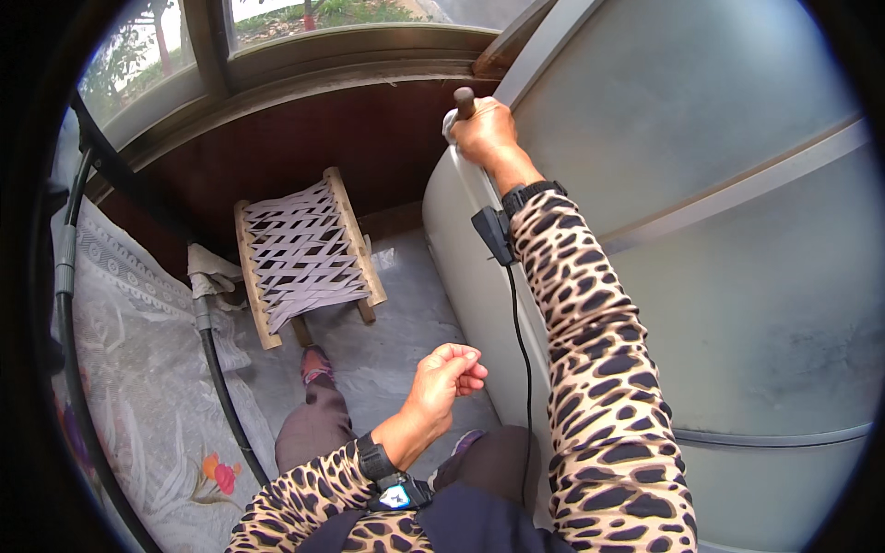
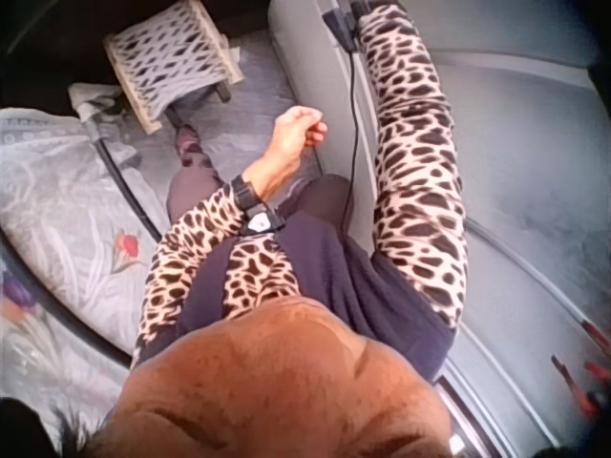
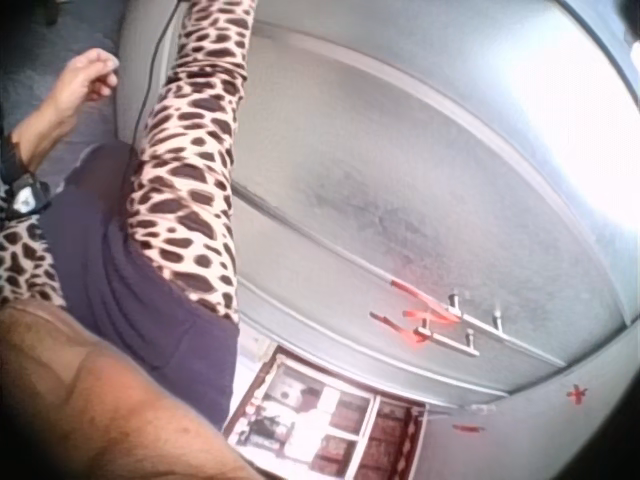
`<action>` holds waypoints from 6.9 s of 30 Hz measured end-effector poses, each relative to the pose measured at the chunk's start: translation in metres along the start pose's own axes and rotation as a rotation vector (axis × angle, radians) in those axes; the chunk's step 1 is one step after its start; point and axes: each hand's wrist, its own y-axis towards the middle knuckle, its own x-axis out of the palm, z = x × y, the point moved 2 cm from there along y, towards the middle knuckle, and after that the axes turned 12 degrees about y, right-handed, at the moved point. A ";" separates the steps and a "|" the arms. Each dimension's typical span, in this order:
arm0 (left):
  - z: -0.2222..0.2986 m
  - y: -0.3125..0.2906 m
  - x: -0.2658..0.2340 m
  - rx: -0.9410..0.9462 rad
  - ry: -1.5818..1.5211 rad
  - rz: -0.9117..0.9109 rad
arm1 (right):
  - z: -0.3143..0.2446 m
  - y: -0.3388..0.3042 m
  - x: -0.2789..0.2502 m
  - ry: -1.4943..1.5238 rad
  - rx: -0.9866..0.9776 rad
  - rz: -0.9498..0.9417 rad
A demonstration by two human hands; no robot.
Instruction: The person wipes a frosted glass shower door and its frame with a cloth. They move around the door, cleaning the upper, middle, and lower sections, then focus on the frame edges and corners.
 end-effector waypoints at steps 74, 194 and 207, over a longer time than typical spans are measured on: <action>-0.128 -0.125 0.100 -0.155 0.508 -1.758 | 0.154 -0.543 -0.228 0.570 0.453 0.355; -0.016 -0.029 0.035 0.493 -0.033 -0.260 | 0.086 -0.384 -0.081 0.610 -0.175 0.053; -0.018 -0.018 0.038 0.631 -0.085 -0.034 | 0.106 -0.419 -0.026 1.292 0.294 -0.230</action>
